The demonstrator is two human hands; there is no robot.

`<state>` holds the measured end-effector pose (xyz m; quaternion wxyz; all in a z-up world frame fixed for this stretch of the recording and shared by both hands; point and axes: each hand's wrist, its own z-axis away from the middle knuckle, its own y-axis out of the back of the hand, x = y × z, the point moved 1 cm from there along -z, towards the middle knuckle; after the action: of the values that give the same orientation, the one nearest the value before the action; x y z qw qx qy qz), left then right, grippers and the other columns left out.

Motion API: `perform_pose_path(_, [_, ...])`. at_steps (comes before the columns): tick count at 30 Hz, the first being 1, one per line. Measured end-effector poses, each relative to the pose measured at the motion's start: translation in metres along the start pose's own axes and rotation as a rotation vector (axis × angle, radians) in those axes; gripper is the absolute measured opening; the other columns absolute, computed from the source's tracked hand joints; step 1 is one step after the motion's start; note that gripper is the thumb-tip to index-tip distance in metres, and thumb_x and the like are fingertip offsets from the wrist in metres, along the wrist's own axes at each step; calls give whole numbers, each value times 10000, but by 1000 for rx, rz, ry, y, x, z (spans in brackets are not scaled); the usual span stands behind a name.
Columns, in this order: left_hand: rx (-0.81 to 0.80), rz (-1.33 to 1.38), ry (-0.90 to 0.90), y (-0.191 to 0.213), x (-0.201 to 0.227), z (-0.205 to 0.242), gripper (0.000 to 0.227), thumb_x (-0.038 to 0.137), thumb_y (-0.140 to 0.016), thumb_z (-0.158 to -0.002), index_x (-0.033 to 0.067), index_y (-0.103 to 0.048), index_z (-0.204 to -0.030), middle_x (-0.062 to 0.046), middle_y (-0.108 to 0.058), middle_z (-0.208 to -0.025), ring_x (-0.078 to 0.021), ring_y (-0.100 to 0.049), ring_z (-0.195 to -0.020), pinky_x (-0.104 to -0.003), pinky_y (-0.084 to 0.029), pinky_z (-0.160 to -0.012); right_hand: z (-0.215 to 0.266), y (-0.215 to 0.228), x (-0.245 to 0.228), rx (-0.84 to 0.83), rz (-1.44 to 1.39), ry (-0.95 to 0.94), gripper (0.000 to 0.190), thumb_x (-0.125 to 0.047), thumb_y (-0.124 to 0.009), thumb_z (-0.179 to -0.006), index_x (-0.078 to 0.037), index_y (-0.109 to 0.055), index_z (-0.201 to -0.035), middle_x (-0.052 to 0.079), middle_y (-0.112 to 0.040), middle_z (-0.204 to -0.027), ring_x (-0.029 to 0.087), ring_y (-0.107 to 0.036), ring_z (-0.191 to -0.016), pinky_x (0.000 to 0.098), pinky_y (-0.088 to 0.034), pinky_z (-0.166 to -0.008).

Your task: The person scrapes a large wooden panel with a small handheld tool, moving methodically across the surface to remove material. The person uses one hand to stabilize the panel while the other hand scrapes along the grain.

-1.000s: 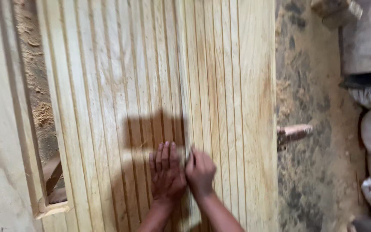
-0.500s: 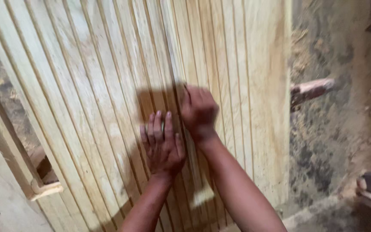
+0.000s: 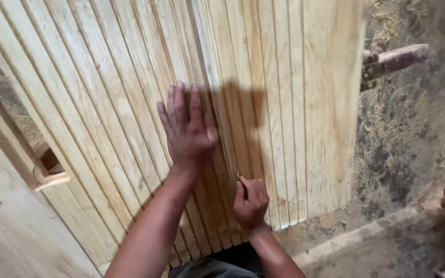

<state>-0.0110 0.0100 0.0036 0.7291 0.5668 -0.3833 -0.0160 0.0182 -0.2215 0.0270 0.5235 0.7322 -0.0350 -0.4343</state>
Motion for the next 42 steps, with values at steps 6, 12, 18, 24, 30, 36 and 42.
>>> perform_pose_path(6, [-131,-127,-111,12,-24,26,717,414,-521,-1072,81,-288,-1663,-157,-175,-1734,-347,-123,-1605,-565,-49,-1286,2,3,-17,12,-1,17,51,-19,-678,-940,-17,-670,-990,162,-660,-863,366,-632,-803,459,-507,-730])
perform_pose_path(12, [-80,-242,-106,31,-37,95,769,468,-548,-1023,92,-318,-1654,-175,-207,-1726,-372,-123,-1600,-580,-38,-1272,41,11,-6,33,3,57,59,-29,-665,-930,-5,-666,-985,171,-666,-891,383,-636,-853,469,-525,-798])
perform_pose_path(18, [-27,-242,-127,32,-36,104,762,432,-602,-982,75,-395,-1623,-197,-256,-1715,-389,-155,-1598,-598,-51,-1271,78,14,-3,45,71,130,48,-27,-669,-923,-6,-658,-964,164,-658,-863,364,-633,-816,468,-540,-771])
perform_pose_path(24, [-28,-233,-113,29,-44,104,774,431,-617,-975,71,-400,-1625,-193,-261,-1714,-390,-167,-1593,-607,-58,-1268,21,-36,3,103,99,160,17,-15,-639,-922,-18,-651,-934,183,-634,-848,375,-616,-809,478,-524,-708])
perform_pose_path(30, [-20,-220,-129,31,-36,102,769,425,-626,-990,63,-391,-1626,-195,-257,-1713,-393,-158,-1594,-612,-60,-1265,77,-7,5,105,128,127,82,20,-649,-860,-14,-661,-934,181,-639,-842,368,-614,-814,488,-520,-723])
perform_pose_path(36, [-20,-221,-137,30,-40,104,762,410,-623,-1009,51,-386,-1638,-202,-254,-1723,-395,-154,-1601,-606,-61,-1276,125,21,4,84,166,164,99,17,-693,-887,13,-672,-984,179,-618,-845,373,-595,-808,500,-514,-762])
perform_pose_path(42, [-11,-220,-144,33,-37,103,744,406,-618,-1020,50,-392,-1633,-202,-256,-1720,-392,-159,-1599,-602,-62,-1277,35,-33,8,158,49,170,65,-13,-626,-911,-14,-648,-972,192,-636,-869,394,-606,-835,501,-502,-759])
